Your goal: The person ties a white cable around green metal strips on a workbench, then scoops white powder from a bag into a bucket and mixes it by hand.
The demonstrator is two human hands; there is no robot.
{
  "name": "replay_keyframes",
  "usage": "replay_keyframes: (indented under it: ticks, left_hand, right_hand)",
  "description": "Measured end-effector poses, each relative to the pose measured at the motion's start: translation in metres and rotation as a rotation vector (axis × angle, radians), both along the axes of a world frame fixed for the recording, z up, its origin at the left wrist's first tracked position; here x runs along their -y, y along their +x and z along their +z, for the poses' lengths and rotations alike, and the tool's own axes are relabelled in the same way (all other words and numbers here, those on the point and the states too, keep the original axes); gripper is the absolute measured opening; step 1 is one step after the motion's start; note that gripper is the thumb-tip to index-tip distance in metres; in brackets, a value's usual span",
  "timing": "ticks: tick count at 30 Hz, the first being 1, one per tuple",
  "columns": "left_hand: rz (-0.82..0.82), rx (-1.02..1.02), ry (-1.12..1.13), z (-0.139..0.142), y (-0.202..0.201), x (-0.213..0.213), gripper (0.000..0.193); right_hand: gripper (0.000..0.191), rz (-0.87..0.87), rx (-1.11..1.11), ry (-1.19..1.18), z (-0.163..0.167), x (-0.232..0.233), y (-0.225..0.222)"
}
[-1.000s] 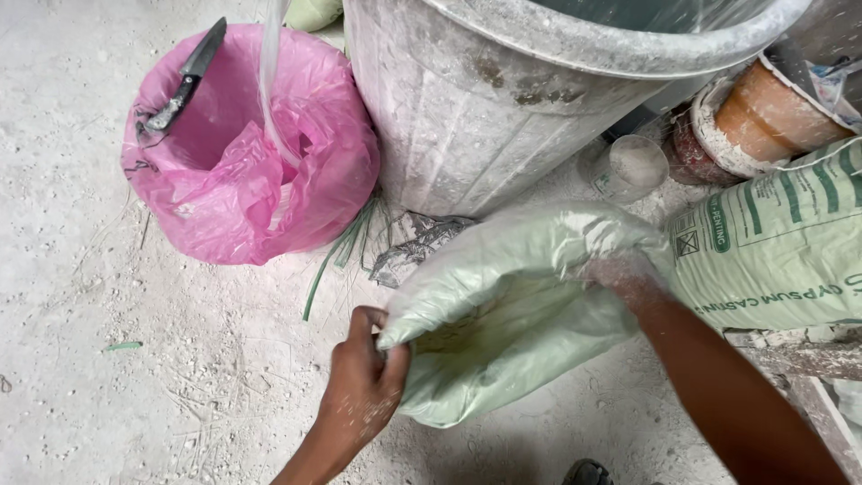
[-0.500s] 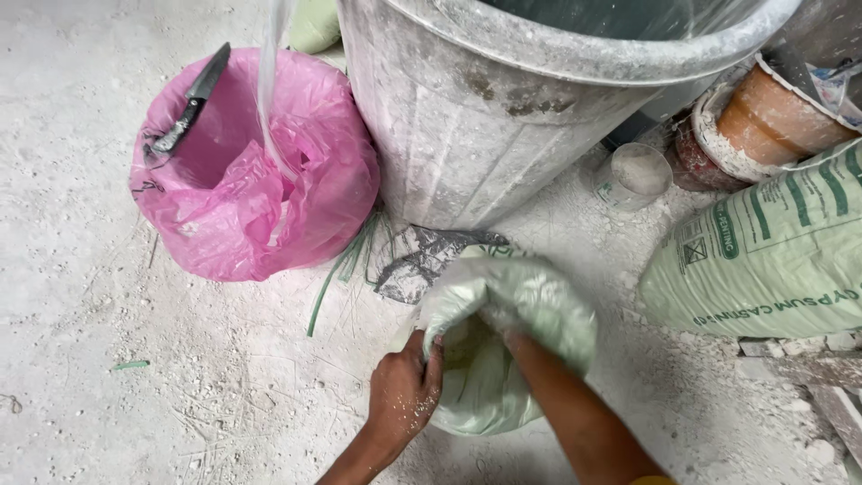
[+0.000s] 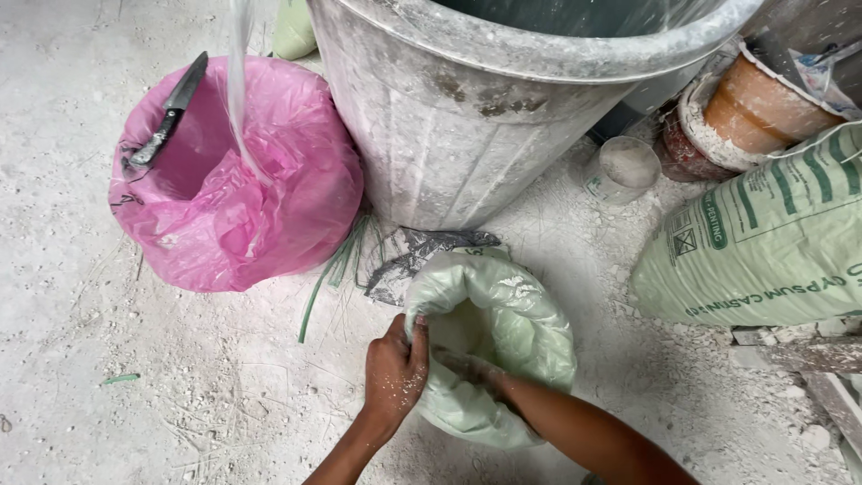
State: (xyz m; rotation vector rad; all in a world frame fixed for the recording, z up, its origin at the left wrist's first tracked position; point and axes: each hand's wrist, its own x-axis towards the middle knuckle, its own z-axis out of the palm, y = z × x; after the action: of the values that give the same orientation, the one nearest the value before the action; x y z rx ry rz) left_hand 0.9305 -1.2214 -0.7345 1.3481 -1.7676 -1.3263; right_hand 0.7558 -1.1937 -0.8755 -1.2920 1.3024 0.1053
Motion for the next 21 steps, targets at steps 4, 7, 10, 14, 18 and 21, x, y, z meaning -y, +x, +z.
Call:
replay_keyframes:
  ticks: [4,7,10,14,18,21]
  left_hand:
    - [0.010,0.068,0.000,-0.004,0.002,0.000,0.034]
    - [-0.009,0.050,0.012,-0.007,0.007,0.005,0.032]
    - [0.007,0.152,0.004,-0.005,0.008,0.012,0.036]
    - [0.029,0.317,-0.018,0.024,0.005,0.017,0.038]
    - [-0.009,0.461,0.118,0.089,-0.002,0.018,0.042]
    - [0.054,0.405,0.100,0.153,-0.001,-0.005,0.056]
  right_hand:
    - [0.033,-0.067,0.073,-0.140,0.022,-0.010,-0.018]
    - [0.033,-0.161,0.061,-0.395,0.030,-0.005,-0.024]
    - [0.033,-0.194,0.018,-0.604,0.033,0.004,-0.026]
    - [0.033,-0.191,0.059,-0.737,0.051,-0.001,-0.039]
    - [0.033,-0.186,0.133,-0.828,0.112,-0.010,-0.054]
    - [0.033,-0.186,0.225,-0.905,0.192,-0.014,-0.054]
